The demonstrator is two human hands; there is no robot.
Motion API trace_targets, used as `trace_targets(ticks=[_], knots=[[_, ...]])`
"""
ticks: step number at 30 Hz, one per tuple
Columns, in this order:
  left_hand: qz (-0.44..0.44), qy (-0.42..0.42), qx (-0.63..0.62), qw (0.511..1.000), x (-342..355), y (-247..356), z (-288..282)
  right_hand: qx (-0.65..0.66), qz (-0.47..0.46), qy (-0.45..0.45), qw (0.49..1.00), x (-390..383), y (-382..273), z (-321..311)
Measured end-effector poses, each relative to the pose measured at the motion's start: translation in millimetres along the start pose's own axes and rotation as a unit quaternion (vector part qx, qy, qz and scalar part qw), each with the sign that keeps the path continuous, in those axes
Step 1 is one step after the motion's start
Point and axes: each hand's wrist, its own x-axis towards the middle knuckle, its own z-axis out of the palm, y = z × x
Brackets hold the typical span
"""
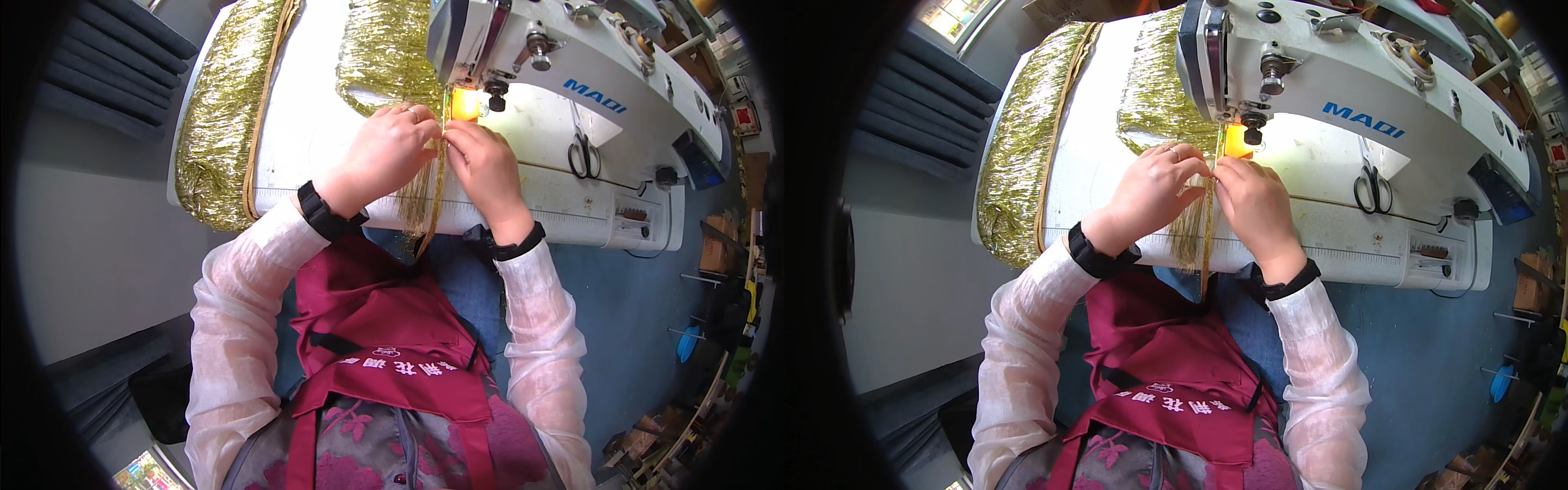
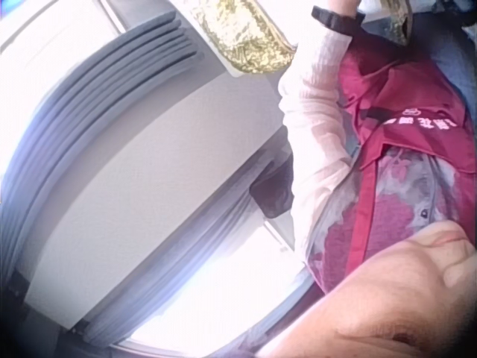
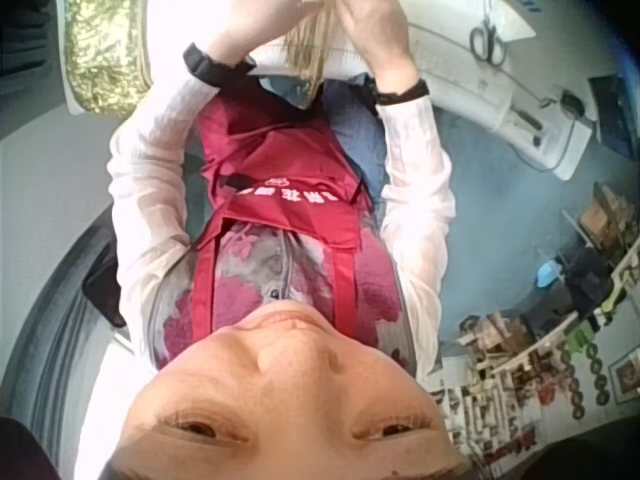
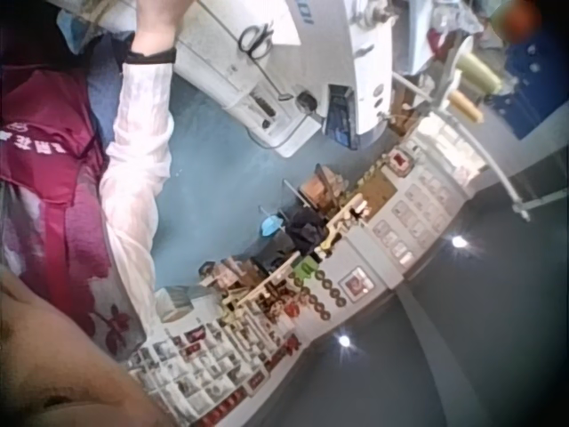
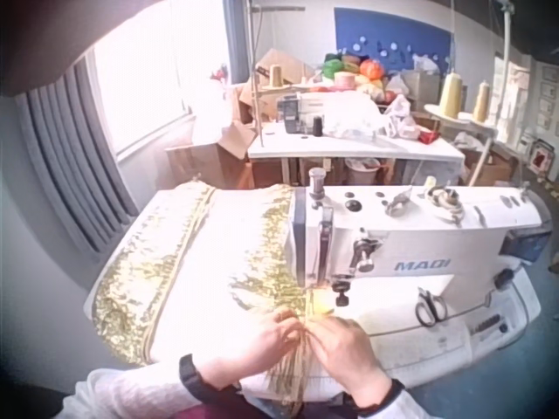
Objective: The person sews a gold sequined fabric strip using a sewing machine, repeatedly aligning the fabric, stitching, and trimming threads with scissors. The person folds and repositions the fabric multiple times to continue stitching along its length.
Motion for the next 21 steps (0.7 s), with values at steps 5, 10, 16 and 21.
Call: trace_targets(ticks=[5,10,16,21], knots=[[0.022,-0.022,0.088,0.996,0.5,-1.1,-2.2,0.009,0.012,0.008,1.0,-12.4,-0.9,-5.7],[0.084,-0.064,0.116,0.988,-2.0,-5.5,-2.1,0.029,0.007,0.008,1.0,-18.9,0.9,-8.6],[0.094,-0.084,0.129,0.984,-2.7,-16.2,0.8,-0.015,-0.09,-0.021,0.996,-24.3,0.4,-3.7],[0.081,-0.097,0.076,0.989,0.1,-23.6,5.9,-0.029,-0.078,-0.026,0.996,-27.8,-0.2,-1.1]])
